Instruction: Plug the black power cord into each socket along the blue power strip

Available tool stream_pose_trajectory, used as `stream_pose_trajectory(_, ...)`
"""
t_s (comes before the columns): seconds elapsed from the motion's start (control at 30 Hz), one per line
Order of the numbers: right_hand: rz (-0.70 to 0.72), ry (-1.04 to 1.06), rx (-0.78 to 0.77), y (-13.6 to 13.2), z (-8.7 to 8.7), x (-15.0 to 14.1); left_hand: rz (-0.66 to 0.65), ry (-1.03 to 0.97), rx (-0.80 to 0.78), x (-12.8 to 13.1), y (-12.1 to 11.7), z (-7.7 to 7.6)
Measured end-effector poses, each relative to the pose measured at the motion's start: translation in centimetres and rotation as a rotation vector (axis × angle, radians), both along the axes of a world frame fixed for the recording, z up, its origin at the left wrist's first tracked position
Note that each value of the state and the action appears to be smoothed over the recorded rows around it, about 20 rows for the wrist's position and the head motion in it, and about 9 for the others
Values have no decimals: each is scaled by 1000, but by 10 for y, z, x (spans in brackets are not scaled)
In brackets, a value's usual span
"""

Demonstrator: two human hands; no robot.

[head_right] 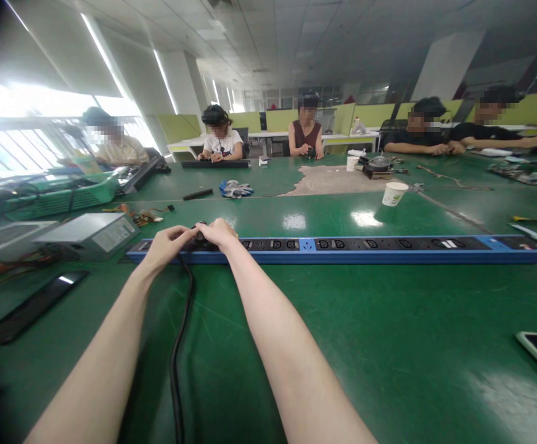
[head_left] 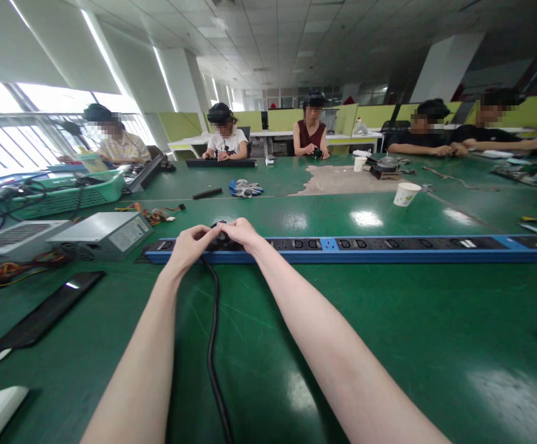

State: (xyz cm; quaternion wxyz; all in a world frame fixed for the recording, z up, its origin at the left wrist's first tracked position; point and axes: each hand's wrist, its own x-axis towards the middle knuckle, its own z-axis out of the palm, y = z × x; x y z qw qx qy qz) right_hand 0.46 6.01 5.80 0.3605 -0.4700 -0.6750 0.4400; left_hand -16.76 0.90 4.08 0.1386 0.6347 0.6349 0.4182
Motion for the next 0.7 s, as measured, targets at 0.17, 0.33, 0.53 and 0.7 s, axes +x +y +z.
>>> stream_pose_trajectory(0.17,-17,-65,-19,-7,6,5,-31,200,-48,7,-7,21)
stream_pose_trajectory(0.33,-25,-107,13,-6,3,5,8,382,4,18,-8,27)
stream_pose_trajectory(0.53,15,-216,55,2,-6,4,-88,331,-7,9,-6,18)
stream_pose_trajectory(0.7,63,-262,73,9,-7,3,-9,366,-46,3,-2,18)
